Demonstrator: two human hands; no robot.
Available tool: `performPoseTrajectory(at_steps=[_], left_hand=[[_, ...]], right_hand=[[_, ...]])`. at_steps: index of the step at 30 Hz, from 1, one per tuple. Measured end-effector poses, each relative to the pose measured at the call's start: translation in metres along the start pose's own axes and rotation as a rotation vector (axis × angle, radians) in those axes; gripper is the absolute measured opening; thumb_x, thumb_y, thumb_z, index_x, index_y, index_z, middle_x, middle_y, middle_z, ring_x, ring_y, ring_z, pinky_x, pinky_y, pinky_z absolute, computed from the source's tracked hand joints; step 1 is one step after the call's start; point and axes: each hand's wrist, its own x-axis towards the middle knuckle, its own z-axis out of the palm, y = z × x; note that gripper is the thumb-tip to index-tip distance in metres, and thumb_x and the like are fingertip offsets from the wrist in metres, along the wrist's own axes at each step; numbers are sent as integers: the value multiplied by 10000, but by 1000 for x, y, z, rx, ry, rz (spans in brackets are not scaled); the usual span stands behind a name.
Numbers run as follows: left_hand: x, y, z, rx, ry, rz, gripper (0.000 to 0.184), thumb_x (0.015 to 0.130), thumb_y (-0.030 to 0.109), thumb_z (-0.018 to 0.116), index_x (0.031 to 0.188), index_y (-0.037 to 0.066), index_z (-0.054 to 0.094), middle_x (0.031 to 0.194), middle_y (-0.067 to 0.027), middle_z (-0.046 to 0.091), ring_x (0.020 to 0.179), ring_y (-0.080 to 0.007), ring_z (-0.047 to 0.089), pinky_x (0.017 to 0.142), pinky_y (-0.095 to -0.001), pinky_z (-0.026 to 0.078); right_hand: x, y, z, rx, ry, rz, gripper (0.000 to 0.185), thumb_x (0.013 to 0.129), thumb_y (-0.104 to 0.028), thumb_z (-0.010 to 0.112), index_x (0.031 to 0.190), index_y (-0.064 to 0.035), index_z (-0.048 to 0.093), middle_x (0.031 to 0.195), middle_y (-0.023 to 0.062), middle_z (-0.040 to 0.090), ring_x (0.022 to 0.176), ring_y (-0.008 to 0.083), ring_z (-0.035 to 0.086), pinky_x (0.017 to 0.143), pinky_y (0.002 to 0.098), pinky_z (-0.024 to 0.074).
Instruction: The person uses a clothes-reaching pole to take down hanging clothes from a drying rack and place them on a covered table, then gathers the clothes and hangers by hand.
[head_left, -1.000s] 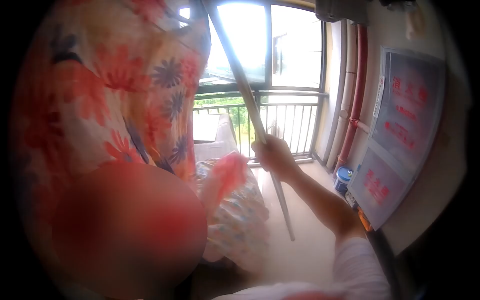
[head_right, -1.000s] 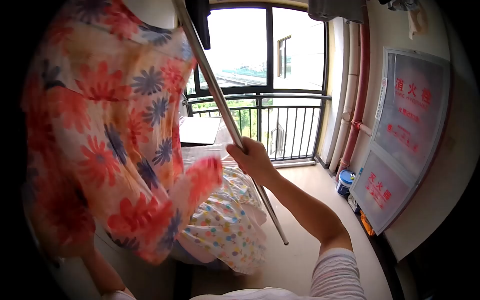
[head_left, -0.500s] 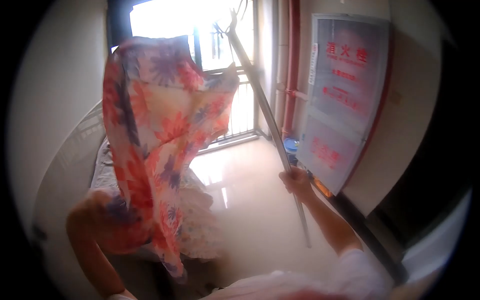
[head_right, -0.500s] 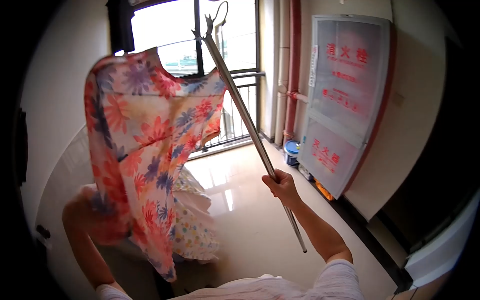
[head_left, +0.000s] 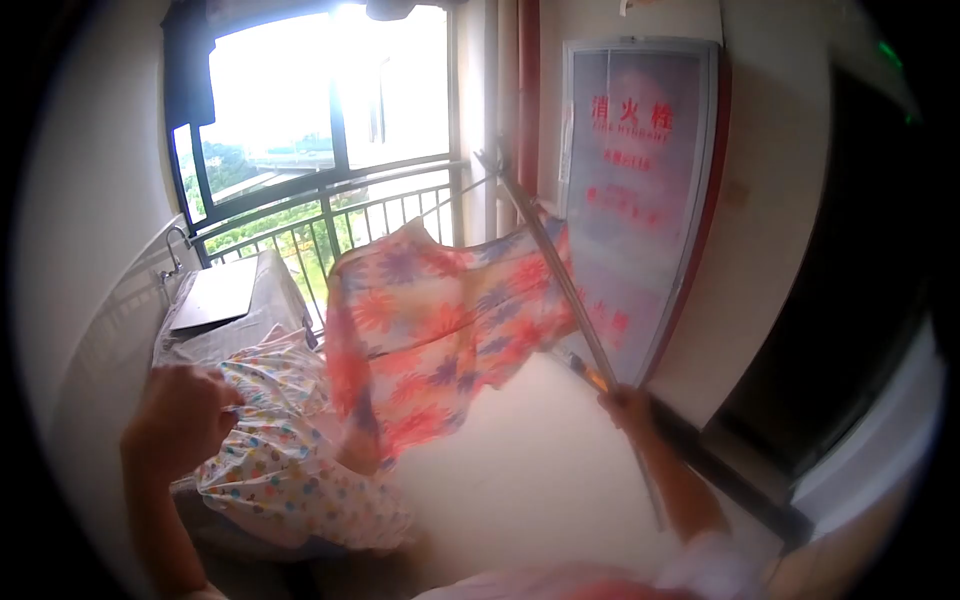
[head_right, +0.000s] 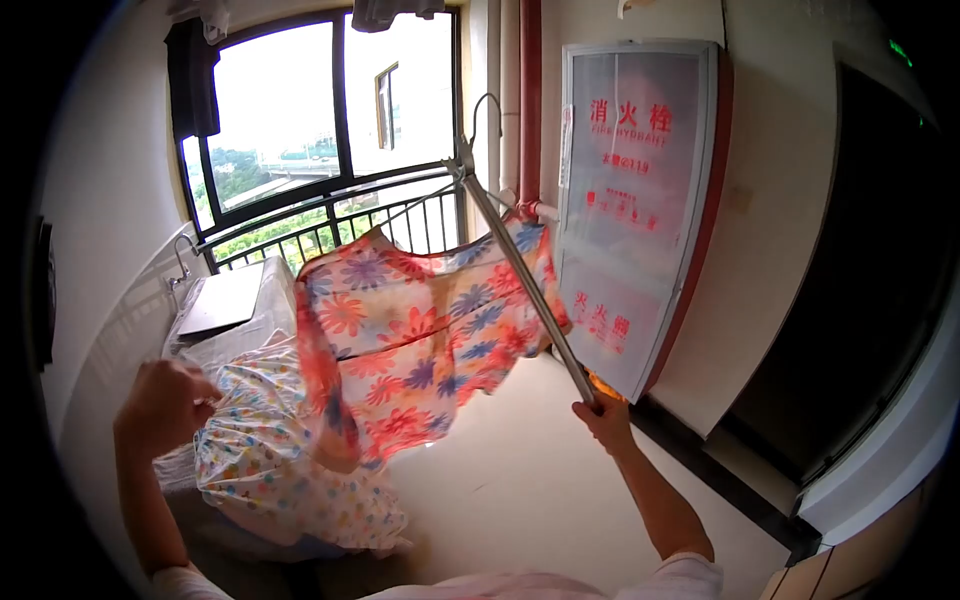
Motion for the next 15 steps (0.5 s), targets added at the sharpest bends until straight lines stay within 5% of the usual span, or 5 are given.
performPoseTrajectory(at_steps=[3,8,10,13,15], left_hand=[[38,-6,10,-339,531,117,188,680,80,619,856,17,595,795,-102,597,663,-186,570,631,-284,452],[126,18,43,-693,261,-55,490,769,324,546,1142,17,468,1029,-179,558,908,-264,549,794,-336,415],[144,33,61,-820,19,-29,484,790,374,548,1121,25,489,822,-71,595,593,-124,528,550,-254,432],[145,47,99,-533,72,-128,380,773,355,530,1048,94,547,600,-55,540,549,-176,527,545,-316,420],[126,38,130,-459,461,-263,354,712,330,544,941,61,562,800,-125,573,725,-277,556,655,-376,435]], right_hand=[[3,15,-1,-33,-10,-15,248,707,-195,670,600,-60,491,442,-49,375,353,33,337,325,202,262],[0,17,17,2,-136,-12,230,717,-152,657,602,-65,479,457,-62,357,374,18,308,331,199,231],[-1,14,25,11,-171,12,220,719,-146,655,609,-64,482,467,-66,359,380,15,306,334,197,225],[2,13,32,7,-271,51,188,725,-143,647,634,-69,500,479,-72,372,383,9,317,336,182,234],[-2,16,43,-8,-305,39,181,727,-143,645,641,-73,502,479,-71,378,378,7,324,334,173,237]])
